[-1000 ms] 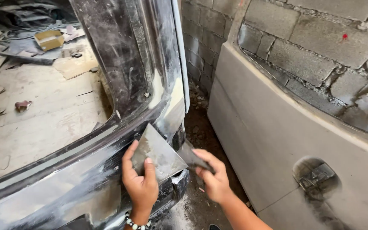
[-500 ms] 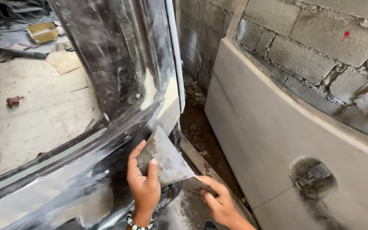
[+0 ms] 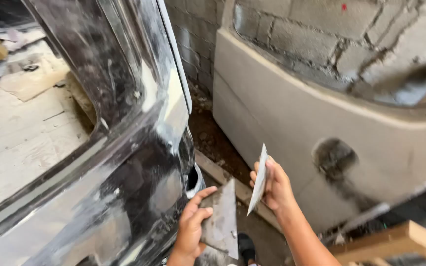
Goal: The person applies a white body filler to a black car bumper using a metal putty knife. They spread the filler over the surface and edges, then briefly mix more filler on a wooden chair before returning to apply it to the bumper.
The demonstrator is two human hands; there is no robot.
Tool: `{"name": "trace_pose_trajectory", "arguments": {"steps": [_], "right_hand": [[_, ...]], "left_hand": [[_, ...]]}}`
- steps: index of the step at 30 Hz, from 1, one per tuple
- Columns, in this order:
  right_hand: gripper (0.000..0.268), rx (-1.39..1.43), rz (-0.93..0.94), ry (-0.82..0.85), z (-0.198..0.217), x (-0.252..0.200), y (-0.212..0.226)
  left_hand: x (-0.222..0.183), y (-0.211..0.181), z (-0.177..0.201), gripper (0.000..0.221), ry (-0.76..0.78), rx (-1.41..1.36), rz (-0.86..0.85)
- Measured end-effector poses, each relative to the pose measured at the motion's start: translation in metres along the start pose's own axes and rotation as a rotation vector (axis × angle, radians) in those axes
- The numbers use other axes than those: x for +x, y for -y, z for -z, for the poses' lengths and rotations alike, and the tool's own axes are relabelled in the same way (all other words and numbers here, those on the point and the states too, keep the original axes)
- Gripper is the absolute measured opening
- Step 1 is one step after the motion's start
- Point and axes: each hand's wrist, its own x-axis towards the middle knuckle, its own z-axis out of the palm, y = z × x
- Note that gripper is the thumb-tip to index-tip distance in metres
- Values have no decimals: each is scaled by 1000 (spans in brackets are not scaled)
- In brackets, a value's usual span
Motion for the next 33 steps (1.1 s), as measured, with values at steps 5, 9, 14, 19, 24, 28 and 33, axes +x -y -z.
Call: {"name": "trace_pose_trajectory", "arguments": {"steps": [5, 9, 14, 19, 24, 28, 33], "right_hand": [[27, 192, -43, 41, 5, -58, -65], [28, -53, -144, -416, -30, -124, -92], [29, -172, -175, -475, 5, -208, -122], [24, -190, -68, -505, 103, -278, -116], [32, -3, -36, -802, 93, -353, -40], [36, 83, 47, -902, 131, -430, -30], [39, -602, 5, -1023, 157, -509, -11]], "left_hand": [[-42, 39, -5, 47, 86, -89, 191], [-48, 47, -9, 46, -18, -24, 163], [-50, 56, -11, 47, -14, 8, 151], [-60, 79, -27, 46, 67, 188, 42], [-65, 132, -51, 42, 204, 462, -75], [-62, 210, -64, 41, 217, 638, -61], [-66, 337, -58, 46, 146, 726, -3]]}}
